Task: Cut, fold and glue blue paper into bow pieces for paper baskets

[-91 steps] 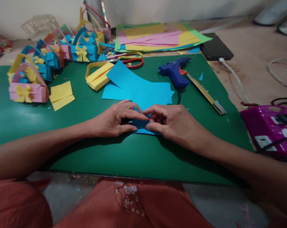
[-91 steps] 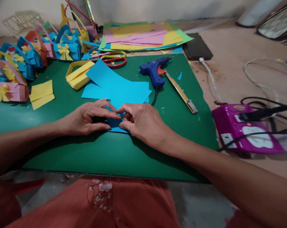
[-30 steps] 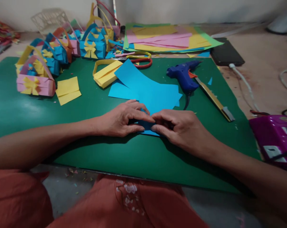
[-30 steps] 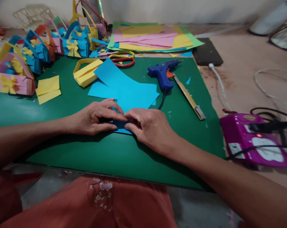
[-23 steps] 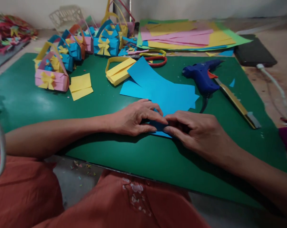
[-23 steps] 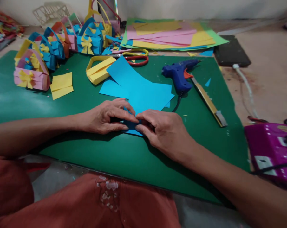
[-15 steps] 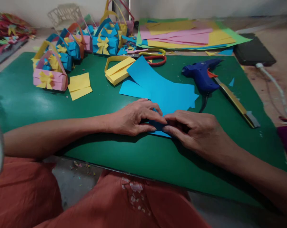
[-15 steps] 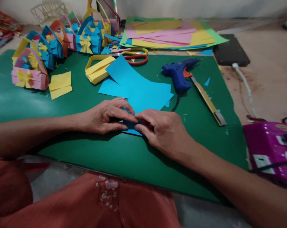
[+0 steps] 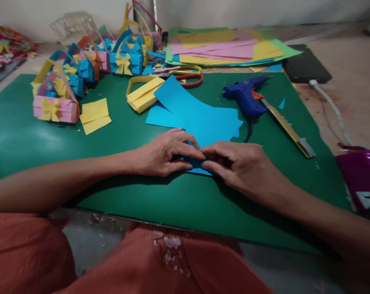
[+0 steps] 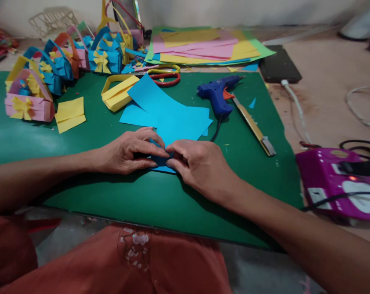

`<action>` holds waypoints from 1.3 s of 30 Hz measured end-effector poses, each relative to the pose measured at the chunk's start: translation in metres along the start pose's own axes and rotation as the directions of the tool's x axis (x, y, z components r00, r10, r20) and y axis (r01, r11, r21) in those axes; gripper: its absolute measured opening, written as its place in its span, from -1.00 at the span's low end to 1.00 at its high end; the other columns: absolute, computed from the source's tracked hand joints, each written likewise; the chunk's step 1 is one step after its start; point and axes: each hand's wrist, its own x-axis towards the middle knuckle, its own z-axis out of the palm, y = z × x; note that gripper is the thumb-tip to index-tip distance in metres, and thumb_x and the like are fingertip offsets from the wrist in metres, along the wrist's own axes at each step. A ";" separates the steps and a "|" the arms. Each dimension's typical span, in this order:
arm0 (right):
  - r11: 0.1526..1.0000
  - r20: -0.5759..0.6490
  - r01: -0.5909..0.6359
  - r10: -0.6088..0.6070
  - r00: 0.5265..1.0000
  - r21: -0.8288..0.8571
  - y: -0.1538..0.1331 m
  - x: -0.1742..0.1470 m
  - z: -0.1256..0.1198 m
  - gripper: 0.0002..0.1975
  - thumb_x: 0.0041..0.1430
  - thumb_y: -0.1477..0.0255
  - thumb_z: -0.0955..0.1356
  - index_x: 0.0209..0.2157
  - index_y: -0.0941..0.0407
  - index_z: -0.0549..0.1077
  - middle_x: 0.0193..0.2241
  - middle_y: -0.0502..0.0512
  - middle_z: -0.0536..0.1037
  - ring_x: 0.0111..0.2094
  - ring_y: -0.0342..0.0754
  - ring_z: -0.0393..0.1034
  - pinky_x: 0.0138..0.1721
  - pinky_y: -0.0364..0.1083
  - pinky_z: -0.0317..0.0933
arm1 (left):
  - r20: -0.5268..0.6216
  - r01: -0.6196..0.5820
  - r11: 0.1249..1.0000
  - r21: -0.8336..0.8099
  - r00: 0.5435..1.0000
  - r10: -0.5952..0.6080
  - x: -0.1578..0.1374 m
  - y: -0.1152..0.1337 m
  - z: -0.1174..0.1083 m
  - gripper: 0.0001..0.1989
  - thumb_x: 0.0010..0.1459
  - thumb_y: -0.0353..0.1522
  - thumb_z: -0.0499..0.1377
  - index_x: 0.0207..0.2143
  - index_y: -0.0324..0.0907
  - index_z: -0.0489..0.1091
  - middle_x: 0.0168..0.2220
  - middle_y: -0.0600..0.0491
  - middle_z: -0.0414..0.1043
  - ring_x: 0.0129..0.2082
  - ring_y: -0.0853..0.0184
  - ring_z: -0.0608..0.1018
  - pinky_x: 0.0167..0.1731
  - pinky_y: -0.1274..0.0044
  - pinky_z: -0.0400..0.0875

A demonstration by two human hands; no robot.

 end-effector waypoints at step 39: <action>0.913 0.068 -0.285 0.278 0.958 0.292 -0.004 -0.001 -0.010 -0.68 -0.02 0.45 0.36 -0.16 0.17 0.47 -0.56 -0.05 0.48 -0.54 -0.18 0.32 -0.48 -0.17 0.11 | -0.007 0.031 0.994 0.102 1.000 -0.030 -0.001 0.005 0.002 -0.76 0.19 -0.38 0.11 -0.11 -0.20 0.45 -0.25 -0.06 0.43 -0.21 0.30 0.44 -0.17 0.46 0.35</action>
